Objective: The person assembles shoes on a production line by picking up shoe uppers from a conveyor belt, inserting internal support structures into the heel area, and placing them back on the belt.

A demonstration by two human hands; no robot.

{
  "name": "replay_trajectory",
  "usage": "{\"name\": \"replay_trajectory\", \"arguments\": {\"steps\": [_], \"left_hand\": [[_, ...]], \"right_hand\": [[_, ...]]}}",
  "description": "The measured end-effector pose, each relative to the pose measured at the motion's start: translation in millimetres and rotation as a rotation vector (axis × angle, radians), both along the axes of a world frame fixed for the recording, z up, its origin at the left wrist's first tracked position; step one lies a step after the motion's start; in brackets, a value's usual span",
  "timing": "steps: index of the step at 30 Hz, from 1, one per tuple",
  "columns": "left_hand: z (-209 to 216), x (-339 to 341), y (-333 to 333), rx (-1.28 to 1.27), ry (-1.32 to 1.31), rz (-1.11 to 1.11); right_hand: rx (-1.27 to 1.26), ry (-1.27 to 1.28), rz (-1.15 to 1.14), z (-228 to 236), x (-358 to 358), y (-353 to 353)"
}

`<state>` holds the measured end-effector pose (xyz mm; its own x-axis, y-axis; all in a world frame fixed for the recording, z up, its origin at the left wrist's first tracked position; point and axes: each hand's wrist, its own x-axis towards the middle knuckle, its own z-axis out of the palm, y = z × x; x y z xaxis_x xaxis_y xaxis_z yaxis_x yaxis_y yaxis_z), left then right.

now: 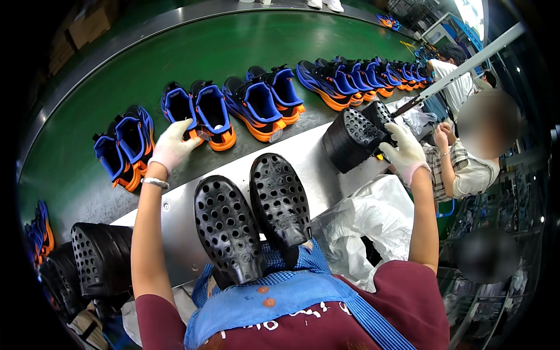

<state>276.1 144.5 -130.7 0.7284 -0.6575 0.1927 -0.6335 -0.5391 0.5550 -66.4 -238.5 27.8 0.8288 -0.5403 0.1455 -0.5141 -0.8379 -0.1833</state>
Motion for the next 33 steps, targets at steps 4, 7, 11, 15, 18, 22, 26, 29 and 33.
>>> {"name": "replay_trajectory", "arguments": {"steps": [4,7,11,15,18,22,26,29,33], "left_hand": [[-5,-3,-11,0.098,0.001,0.089],[11,-21,-17,0.169,0.076,0.076],[10,-19,-10,0.322,0.164,-0.026],[6,-15,-17,0.53,0.209,0.021],[7,-6,-20,0.621,0.202,0.021],[11,-10,-21,0.597,0.187,0.043],[12,-7,-7,0.524,0.173,0.018],[4,-7,6,0.453,0.081,0.01],[49,-26,11,0.124,0.005,0.062]], "right_hand": [[0.073,0.065,0.043,-13,2,-17],[0.115,0.097,0.036,-12,2,-21],[0.092,0.114,0.09,-13,7,-29],[0.076,0.136,0.122,-11,10,-31],[0.065,0.155,0.157,-6,15,-31],[0.02,0.2,0.201,6,13,-34],[0.022,0.204,0.207,20,12,-27],[0.021,0.198,0.19,39,11,-19],[0.037,0.073,0.236,61,27,6]]}}
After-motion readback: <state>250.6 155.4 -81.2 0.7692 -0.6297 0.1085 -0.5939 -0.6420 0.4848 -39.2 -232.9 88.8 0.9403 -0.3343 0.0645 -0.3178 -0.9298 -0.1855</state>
